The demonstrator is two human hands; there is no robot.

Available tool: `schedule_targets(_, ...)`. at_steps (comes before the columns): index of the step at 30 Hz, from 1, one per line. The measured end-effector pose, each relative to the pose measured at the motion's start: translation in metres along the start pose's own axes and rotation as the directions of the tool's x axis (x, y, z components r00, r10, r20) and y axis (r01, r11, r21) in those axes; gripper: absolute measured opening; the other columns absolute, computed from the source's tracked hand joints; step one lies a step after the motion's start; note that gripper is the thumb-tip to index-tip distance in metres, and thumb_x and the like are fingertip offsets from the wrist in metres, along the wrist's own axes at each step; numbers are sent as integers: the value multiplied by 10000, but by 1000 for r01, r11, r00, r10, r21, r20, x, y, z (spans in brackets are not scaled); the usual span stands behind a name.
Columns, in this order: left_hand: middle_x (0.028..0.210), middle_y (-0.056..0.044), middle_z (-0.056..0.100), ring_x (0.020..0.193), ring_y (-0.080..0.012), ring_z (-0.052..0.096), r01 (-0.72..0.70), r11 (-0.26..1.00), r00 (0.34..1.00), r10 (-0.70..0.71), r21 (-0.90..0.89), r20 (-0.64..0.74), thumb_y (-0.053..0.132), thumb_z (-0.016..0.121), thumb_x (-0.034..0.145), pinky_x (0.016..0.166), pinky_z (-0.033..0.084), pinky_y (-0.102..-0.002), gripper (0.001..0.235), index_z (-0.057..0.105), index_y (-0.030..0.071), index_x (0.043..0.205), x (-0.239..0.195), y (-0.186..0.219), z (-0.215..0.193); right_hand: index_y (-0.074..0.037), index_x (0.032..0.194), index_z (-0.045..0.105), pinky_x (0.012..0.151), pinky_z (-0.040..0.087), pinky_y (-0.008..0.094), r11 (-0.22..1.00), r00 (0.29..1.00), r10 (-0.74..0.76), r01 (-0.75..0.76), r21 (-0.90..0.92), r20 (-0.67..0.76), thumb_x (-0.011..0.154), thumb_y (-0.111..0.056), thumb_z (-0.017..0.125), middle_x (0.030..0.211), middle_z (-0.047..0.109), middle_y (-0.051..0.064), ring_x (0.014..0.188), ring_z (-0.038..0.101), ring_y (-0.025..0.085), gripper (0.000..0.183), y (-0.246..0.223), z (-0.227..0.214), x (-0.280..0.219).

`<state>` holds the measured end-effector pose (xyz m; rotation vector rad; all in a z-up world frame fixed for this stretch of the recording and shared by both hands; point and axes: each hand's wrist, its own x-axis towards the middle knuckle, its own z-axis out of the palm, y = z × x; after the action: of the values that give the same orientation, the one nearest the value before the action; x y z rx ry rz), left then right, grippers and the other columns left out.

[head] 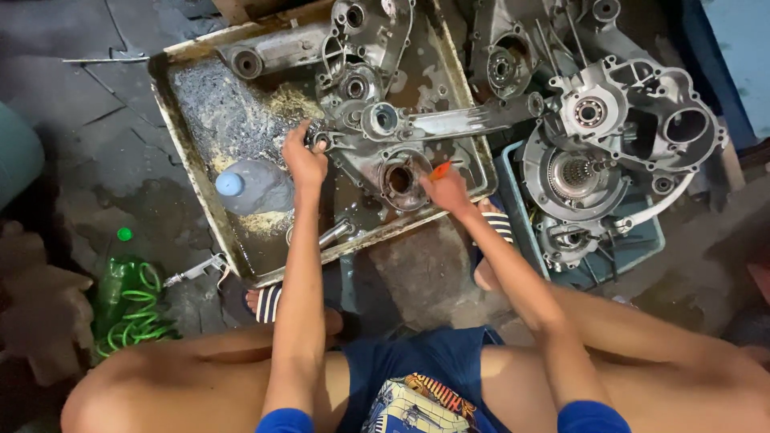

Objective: Cleaning and inspecting disassembled motorcycle engine components in a tray.

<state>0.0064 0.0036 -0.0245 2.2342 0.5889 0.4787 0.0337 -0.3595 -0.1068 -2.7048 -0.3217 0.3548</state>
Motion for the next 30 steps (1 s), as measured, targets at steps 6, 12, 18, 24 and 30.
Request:
schedule_targets(6, 1019, -142, 710, 1014, -406, 682, 23, 1000, 1000, -23, 1, 5, 74, 910, 739, 1000, 508, -470, 526, 726, 130, 1228, 2, -3, 2, -6, 665, 692, 690, 573, 577, 986, 979, -163, 166, -13, 122, 925, -458, 625, 678, 702, 239, 756, 708, 504, 526, -37, -52, -13)
schedule_targets(12, 1009, -158, 700, 1016, -419, 678, 59, 998, 998, -59, -11, 27, 76, 893, 769, 1005, 519, -478, 505, 722, 118, 1242, -4, 15, -12, -144, 690, 732, 734, 587, 469, 990, 970, -39, 5, 144, 239, 883, -609, 615, 722, 719, 142, 802, 737, 381, 517, -34, -46, -23)
schedule_targets(18, 1017, -164, 701, 1013, -429, 681, 65, 998, 997, -65, -26, 29, 60, 891, 768, 1001, 525, -488, 502, 725, 102, 1240, -3, 9, -8, -51, 736, 751, 738, 588, 510, 1000, 978, -11, 13, -7, 210, 816, -591, 712, 740, 732, 214, 798, 742, 440, 547, -37, -60, -13)
schedule_targets(24, 1015, -159, 698, 994, -439, 678, 25, 1000, 1000, -25, -13, 15, 64, 896, 756, 1009, 494, -506, 511, 726, 111, 1236, -1, 3, -5, -44, 749, 740, 787, 597, 520, 998, 984, -57, 57, 6, 166, 807, -624, 679, 764, 735, 228, 834, 747, 435, 586, -22, -31, -12)
schedule_targets(30, 999, -189, 702, 968, -468, 673, 11, 999, 1000, -10, -38, 5, 38, 904, 731, 957, 510, -536, 507, 733, 82, 1206, 0, 13, -10, -88, 680, 724, 721, 596, 500, 989, 987, 7, -30, 143, 160, 731, -596, 709, 708, 721, 183, 812, 742, 425, 510, -50, -40, -33)
